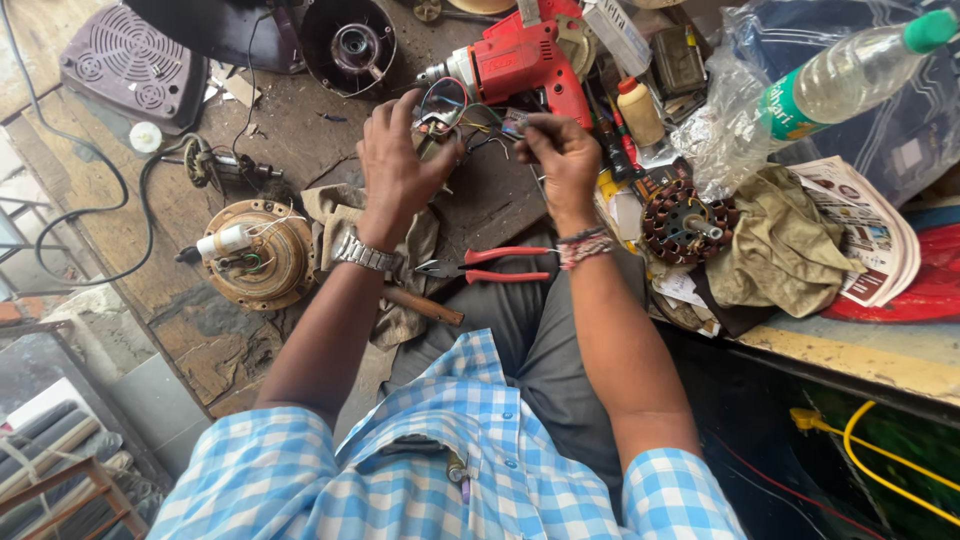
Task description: The person sits on the floor and works on a small electrical motor, using pliers to strip and twist wires. They repeatedly adjust and connect wires to the motor terminals while holding the motor steady with their left hand.
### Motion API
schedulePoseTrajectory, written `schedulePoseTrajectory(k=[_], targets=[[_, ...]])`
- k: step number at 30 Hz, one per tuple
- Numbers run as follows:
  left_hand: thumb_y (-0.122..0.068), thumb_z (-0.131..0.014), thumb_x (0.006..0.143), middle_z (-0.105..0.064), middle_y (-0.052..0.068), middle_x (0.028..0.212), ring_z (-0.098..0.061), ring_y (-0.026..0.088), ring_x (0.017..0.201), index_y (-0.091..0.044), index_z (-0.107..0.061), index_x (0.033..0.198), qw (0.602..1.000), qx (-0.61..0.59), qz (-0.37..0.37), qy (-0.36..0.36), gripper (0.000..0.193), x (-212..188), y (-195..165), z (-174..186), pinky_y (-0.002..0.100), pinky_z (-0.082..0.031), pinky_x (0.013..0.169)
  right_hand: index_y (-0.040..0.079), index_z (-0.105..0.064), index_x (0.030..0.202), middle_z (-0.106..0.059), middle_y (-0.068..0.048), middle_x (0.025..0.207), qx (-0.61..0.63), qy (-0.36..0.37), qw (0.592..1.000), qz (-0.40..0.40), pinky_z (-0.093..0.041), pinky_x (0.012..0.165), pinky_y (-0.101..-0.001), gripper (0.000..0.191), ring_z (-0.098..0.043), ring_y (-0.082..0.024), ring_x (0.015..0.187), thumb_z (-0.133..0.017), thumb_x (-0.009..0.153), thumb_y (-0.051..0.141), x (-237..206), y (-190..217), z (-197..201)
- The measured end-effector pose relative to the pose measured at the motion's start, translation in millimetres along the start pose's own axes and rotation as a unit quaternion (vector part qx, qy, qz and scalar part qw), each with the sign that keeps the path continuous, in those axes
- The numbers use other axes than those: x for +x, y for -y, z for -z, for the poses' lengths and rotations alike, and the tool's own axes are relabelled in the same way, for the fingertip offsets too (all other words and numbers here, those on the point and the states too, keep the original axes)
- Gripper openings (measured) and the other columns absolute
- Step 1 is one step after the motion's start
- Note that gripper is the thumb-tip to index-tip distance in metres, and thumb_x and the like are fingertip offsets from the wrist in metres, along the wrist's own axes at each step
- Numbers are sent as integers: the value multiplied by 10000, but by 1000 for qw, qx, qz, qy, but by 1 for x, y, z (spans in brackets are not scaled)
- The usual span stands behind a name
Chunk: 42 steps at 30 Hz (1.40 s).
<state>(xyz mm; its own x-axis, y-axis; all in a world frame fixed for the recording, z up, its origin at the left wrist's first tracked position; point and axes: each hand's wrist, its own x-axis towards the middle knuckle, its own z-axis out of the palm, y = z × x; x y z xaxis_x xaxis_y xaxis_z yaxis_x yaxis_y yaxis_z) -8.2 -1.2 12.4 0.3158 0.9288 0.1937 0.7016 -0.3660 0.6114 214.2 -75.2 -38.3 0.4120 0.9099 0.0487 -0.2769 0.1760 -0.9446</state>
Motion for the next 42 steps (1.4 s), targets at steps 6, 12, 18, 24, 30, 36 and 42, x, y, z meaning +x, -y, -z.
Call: schedulePoseTrajectory(k=[6, 12, 18, 24, 30, 36, 42], targets=[[-526, -942, 662, -394, 328, 1458, -389, 468, 1351, -12, -159, 1554, 984, 127, 34, 120, 1294, -3, 9, -20, 600, -306, 1051, 46, -751, 1061, -708, -38, 1044, -153, 7, 983, 102, -579, 688, -239, 124, -667, -86, 857, -758, 944, 4, -13, 6, 9], [-465, -912, 690, -538, 229, 1377, -526, 402, 1292, -27, -81, 1649, 968, 145, 99, 180, 1342, 10, 5, -29, 581, -374, 1066, 76, -783, 1046, -631, 9, 969, -293, -10, 949, 120, -493, 724, -252, 124, -548, -67, 800, -812, 929, 47, -18, -4, 0], [-452, -947, 619, -581, 233, 1286, -569, 392, 1218, -20, -115, 1605, 963, 58, 78, 251, 1360, 33, 31, -13, 559, -396, 1046, 112, -793, 1009, -628, -4, 911, -331, -22, 942, 48, -492, 688, -256, 96, -545, -102, 747, -799, 913, 105, -22, 3, -13], [-480, -935, 620, -538, 252, 1432, -503, 405, 1358, 1, -378, 1513, 956, -84, 5, 280, 1158, 32, 66, -20, 437, -408, 1125, 78, -741, 995, -702, -56, 993, -413, 28, 871, 266, -524, 840, -367, 89, -665, -251, 947, -769, 917, 43, -21, 18, -37], [-511, -937, 652, -452, 296, 1482, -413, 433, 1399, 28, -321, 1532, 958, -49, -7, 283, 1202, 39, 78, -33, 466, -367, 1144, 65, -740, 1001, -673, -72, 930, -415, 62, 885, 201, -533, 806, -365, 118, -657, -256, 913, -787, 893, 74, -17, 8, -46], [-604, -916, 602, -477, 291, 1458, -457, 452, 1359, 13, -285, 1573, 965, 0, -8, 263, 1312, 37, 70, -33, 503, -416, 1102, 95, -740, 993, -643, -52, 958, -439, 59, 857, 262, -498, 866, -402, 111, -617, -264, 960, -766, 895, 50, -9, 1, -44], [-796, -859, 549, -510, 258, 1414, -485, 434, 1321, -15, -266, 1567, 966, 70, 20, 250, 1414, 31, 49, -25, 585, -446, 988, 112, -738, 985, -630, -44, 957, -492, 44, 828, 264, -469, 865, -419, 98, -586, -273, 947, -778, 898, 89, -8, 5, -46]])
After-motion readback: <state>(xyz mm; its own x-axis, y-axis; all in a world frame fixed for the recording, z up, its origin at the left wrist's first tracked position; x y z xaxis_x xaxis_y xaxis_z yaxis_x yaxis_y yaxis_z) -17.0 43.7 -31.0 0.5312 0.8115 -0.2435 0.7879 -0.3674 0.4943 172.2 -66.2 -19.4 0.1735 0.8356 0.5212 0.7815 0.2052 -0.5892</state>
